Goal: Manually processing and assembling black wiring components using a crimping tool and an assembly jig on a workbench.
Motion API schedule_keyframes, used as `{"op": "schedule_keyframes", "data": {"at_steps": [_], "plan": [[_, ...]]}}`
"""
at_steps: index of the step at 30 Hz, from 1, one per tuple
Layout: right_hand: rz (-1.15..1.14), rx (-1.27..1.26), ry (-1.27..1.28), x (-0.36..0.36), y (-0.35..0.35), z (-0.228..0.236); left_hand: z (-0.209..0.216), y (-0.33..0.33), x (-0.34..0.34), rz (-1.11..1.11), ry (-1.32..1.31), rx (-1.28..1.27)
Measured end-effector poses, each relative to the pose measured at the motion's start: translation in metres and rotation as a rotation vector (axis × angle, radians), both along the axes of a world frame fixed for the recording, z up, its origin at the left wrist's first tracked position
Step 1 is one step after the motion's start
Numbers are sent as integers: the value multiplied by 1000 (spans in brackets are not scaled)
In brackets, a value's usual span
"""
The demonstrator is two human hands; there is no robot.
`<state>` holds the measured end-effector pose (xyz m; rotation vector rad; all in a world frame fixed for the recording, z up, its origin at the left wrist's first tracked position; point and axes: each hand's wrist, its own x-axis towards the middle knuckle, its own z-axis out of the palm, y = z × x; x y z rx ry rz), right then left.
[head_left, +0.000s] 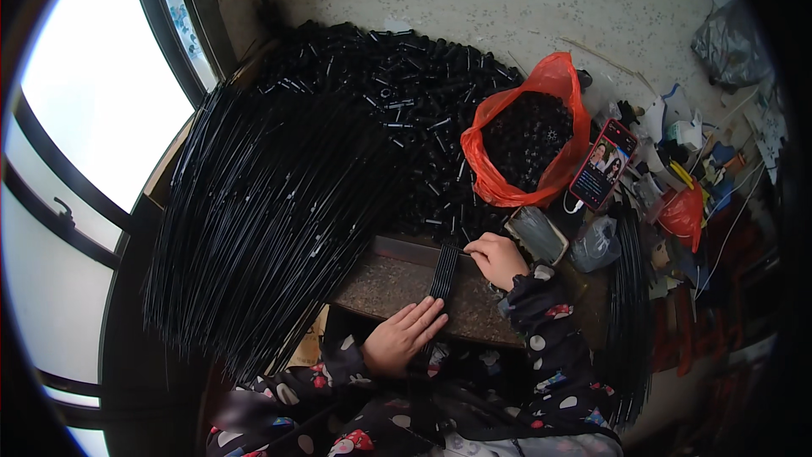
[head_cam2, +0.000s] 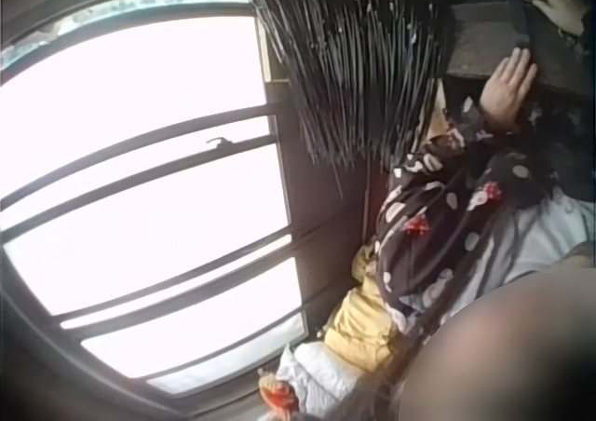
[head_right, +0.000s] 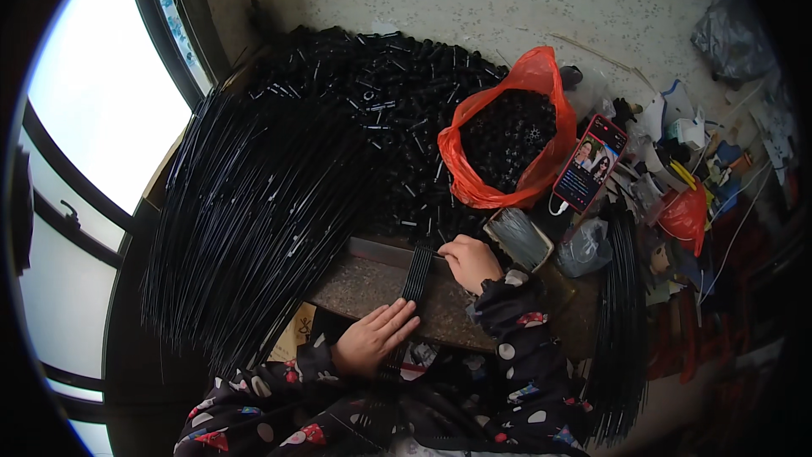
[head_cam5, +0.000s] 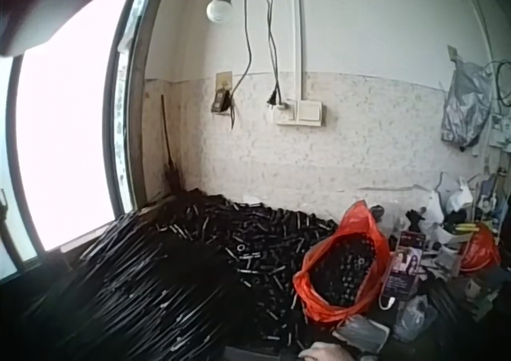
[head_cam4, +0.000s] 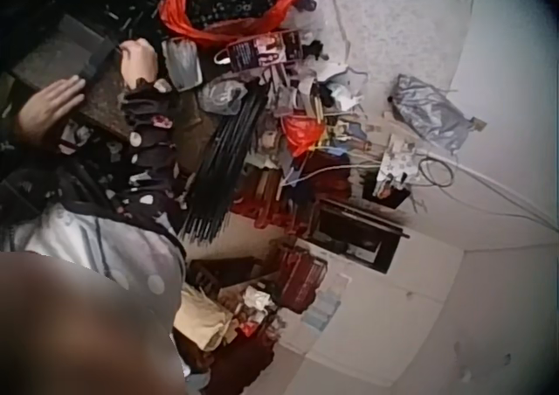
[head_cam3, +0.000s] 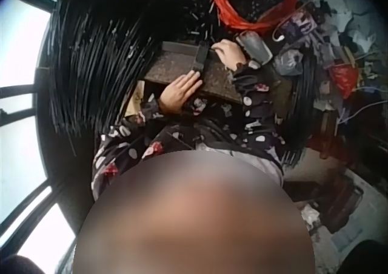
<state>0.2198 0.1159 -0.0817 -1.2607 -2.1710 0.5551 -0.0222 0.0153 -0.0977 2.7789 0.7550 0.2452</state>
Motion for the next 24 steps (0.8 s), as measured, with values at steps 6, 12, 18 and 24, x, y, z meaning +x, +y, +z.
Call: {"op": "schedule_keyframes", "data": {"at_steps": [6, 12, 18, 24], "plan": [[-132, 424, -278, 2, -3, 13, -1, 0, 3, 19, -104, -104], [-70, 244, -216, 22, -28, -1, -1, 3, -3, 17, -47, -86], [-161, 157, -32, 18, -11, 1, 6, 2, 1, 17, -52, -87], [-167, -60, 83, 1, 1, -6, -3, -3, 0, -5, -23, 19]]}}
